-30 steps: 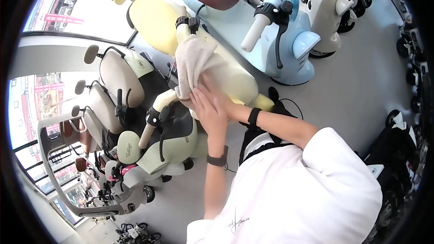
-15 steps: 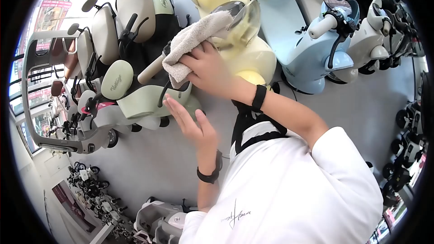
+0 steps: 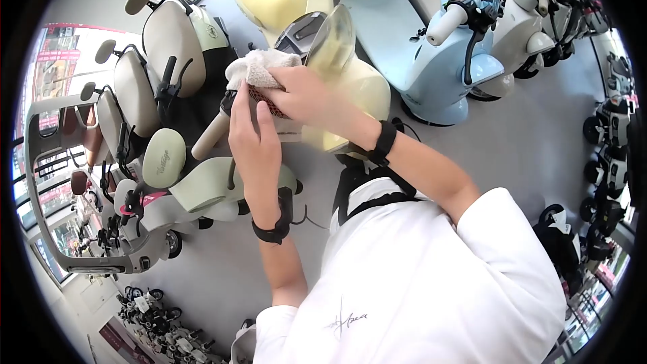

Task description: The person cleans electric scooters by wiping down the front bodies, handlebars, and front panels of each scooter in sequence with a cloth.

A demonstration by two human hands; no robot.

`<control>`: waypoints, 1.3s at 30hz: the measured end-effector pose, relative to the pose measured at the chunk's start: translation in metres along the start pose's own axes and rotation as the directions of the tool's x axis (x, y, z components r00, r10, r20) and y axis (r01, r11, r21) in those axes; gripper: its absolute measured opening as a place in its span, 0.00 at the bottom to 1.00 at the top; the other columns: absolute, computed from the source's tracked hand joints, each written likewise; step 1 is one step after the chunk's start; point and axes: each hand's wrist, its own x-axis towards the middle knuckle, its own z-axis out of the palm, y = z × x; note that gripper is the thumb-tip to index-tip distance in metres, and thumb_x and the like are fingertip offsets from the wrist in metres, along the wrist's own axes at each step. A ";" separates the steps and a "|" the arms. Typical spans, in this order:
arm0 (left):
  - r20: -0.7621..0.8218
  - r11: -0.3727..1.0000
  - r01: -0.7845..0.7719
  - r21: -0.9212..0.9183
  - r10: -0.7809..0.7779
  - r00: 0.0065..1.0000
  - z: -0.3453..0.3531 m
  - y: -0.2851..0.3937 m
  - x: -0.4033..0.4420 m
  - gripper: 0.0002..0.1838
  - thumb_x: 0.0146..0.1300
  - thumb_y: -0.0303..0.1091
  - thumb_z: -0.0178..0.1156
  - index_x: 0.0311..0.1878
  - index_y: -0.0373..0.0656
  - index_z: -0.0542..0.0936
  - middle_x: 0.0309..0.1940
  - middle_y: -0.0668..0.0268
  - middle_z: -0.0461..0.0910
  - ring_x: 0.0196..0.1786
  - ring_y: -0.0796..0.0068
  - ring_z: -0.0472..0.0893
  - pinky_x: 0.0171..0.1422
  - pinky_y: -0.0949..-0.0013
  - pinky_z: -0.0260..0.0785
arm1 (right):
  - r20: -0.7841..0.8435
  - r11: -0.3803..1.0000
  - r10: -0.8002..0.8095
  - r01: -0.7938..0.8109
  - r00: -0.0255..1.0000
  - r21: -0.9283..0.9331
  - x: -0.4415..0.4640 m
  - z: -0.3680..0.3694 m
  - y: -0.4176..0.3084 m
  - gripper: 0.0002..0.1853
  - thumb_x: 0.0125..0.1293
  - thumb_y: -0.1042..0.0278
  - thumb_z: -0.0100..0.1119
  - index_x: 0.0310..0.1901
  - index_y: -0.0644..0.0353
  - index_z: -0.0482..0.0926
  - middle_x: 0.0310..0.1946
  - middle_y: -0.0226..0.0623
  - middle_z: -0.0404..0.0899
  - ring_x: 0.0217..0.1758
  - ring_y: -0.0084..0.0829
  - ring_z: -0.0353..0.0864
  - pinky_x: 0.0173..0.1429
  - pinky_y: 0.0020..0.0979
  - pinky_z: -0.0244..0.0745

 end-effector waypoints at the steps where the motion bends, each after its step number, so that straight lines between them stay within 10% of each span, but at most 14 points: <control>1: 0.019 0.994 0.055 -0.097 -0.053 0.998 0.000 0.007 -0.005 0.24 0.79 0.36 0.50 0.70 0.30 0.74 0.67 0.48 0.77 0.66 0.51 0.78 0.71 0.55 0.68 | 0.027 0.999 0.008 -0.009 1.000 0.043 -0.016 -0.012 -0.010 0.11 0.65 0.65 0.63 0.44 0.62 0.84 0.46 0.50 0.86 0.48 0.53 0.84 0.52 0.48 0.79; 6: 0.252 0.618 0.514 -0.595 -0.463 0.850 0.009 0.003 -0.037 0.22 0.84 0.46 0.47 0.61 0.35 0.75 0.41 0.63 0.80 0.25 0.84 0.76 0.20 0.79 0.66 | -0.006 0.957 -0.287 0.287 0.958 0.043 -0.079 -0.038 0.006 0.15 0.63 0.77 0.63 0.52 0.62 0.84 0.56 0.44 0.85 0.54 0.49 0.85 0.55 0.42 0.81; 10: 0.684 0.167 0.863 -0.477 -0.545 0.484 0.039 0.011 -0.054 0.29 0.79 0.61 0.50 0.61 0.43 0.75 0.36 0.68 0.81 0.29 0.81 0.79 0.24 0.76 0.67 | 0.140 0.975 -0.161 0.136 0.977 0.173 -0.109 -0.054 0.019 0.19 0.62 0.72 0.66 0.56 0.62 0.84 0.60 0.41 0.83 0.57 0.46 0.83 0.61 0.40 0.79; 12: 0.830 0.063 0.877 -0.476 -0.297 0.472 0.061 -0.040 -0.064 0.29 0.79 0.62 0.49 0.63 0.44 0.75 0.37 0.67 0.82 0.34 0.76 0.82 0.29 0.73 0.69 | 0.332 0.964 -0.074 -0.017 0.940 0.265 -0.116 -0.066 0.026 0.19 0.62 0.69 0.67 0.55 0.63 0.84 0.58 0.40 0.83 0.58 0.46 0.82 0.64 0.40 0.77; 16: 0.609 0.346 0.738 -0.580 -0.417 0.674 0.091 -0.046 -0.075 0.33 0.78 0.49 0.58 0.72 0.31 0.68 0.64 0.57 0.78 0.62 0.66 0.80 0.63 0.63 0.74 | 0.457 0.789 0.162 -0.393 0.875 0.472 -0.108 -0.099 0.062 0.16 0.68 0.66 0.59 0.50 0.68 0.84 0.54 0.39 0.84 0.58 0.33 0.82 0.66 0.35 0.75; 17: 0.602 0.374 0.733 -0.568 -0.419 0.680 0.094 -0.047 -0.077 0.34 0.78 0.48 0.59 0.74 0.30 0.67 0.67 0.56 0.75 0.65 0.66 0.77 0.67 0.63 0.71 | 0.404 0.524 0.233 -0.464 0.885 0.715 -0.108 -0.097 0.066 0.16 0.72 0.63 0.58 0.52 0.67 0.83 0.47 0.38 0.85 0.51 0.28 0.83 0.58 0.30 0.79; 22: 0.625 0.412 0.750 -0.517 -0.417 0.660 0.100 -0.038 -0.094 0.36 0.76 0.43 0.61 0.77 0.28 0.63 0.73 0.56 0.70 0.72 0.66 0.71 0.74 0.64 0.65 | 0.511 0.762 0.446 -0.612 0.734 0.214 -0.104 -0.105 0.070 0.19 0.77 0.53 0.59 0.54 0.62 0.82 0.38 0.32 0.83 0.35 0.24 0.81 0.38 0.29 0.78; 24: 0.629 0.404 0.768 -0.497 -0.443 0.639 0.099 -0.025 -0.095 0.35 0.76 0.42 0.61 0.76 0.28 0.64 0.72 0.56 0.71 0.71 0.66 0.73 0.73 0.64 0.66 | 0.591 0.725 0.434 -0.653 0.680 0.220 -0.107 -0.109 0.066 0.19 0.76 0.53 0.61 0.53 0.61 0.81 0.37 0.31 0.83 0.34 0.24 0.79 0.37 0.29 0.77; 28: 0.521 0.375 0.735 -0.565 -0.527 0.671 0.111 -0.021 -0.112 0.25 0.76 0.40 0.62 0.65 0.30 0.75 0.54 0.61 0.82 0.49 0.74 0.82 0.49 0.70 0.75 | 0.385 0.930 0.152 -0.264 0.910 0.256 -0.121 -0.100 0.099 0.14 0.72 0.58 0.63 0.43 0.64 0.83 0.32 0.40 0.82 0.31 0.32 0.79 0.38 0.36 0.74; 30: 0.449 0.437 0.724 -0.534 -0.579 0.680 0.115 -0.031 -0.122 0.14 0.77 0.39 0.61 0.48 0.35 0.81 0.30 0.74 0.78 0.24 0.87 0.68 0.26 0.75 0.55 | 0.321 0.965 0.163 -0.219 0.933 0.145 -0.130 -0.108 0.101 0.12 0.71 0.61 0.64 0.41 0.63 0.83 0.32 0.44 0.83 0.33 0.38 0.80 0.40 0.39 0.74; 34: 0.185 0.608 0.665 -0.435 -0.662 0.726 0.118 -0.012 -0.122 0.14 0.79 0.42 0.60 0.44 0.40 0.82 0.21 0.81 0.69 0.19 0.91 0.60 0.23 0.77 0.48 | 0.030 0.995 0.100 -0.100 0.995 0.004 -0.136 -0.119 0.110 0.10 0.69 0.62 0.64 0.41 0.61 0.83 0.33 0.49 0.84 0.34 0.48 0.81 0.41 0.41 0.75; 37: 0.083 0.485 0.724 -0.490 -0.801 0.593 0.101 -0.013 -0.114 0.15 0.78 0.45 0.61 0.38 0.45 0.78 0.17 0.82 0.60 0.17 0.90 0.55 0.21 0.75 0.43 | -0.084 0.972 0.186 -0.195 0.979 -0.127 -0.128 -0.154 0.111 0.11 0.70 0.61 0.65 0.40 0.61 0.83 0.29 0.47 0.83 0.32 0.50 0.81 0.40 0.43 0.75; 39: 0.138 0.479 0.722 -0.499 -0.778 0.612 0.099 -0.029 -0.113 0.15 0.79 0.45 0.60 0.45 0.41 0.79 0.19 0.75 0.69 0.17 0.85 0.66 0.20 0.77 0.55 | -0.130 0.960 0.238 -0.253 0.963 -0.120 -0.128 -0.147 0.122 0.11 0.69 0.62 0.64 0.43 0.63 0.84 0.28 0.52 0.81 0.33 0.54 0.81 0.40 0.43 0.76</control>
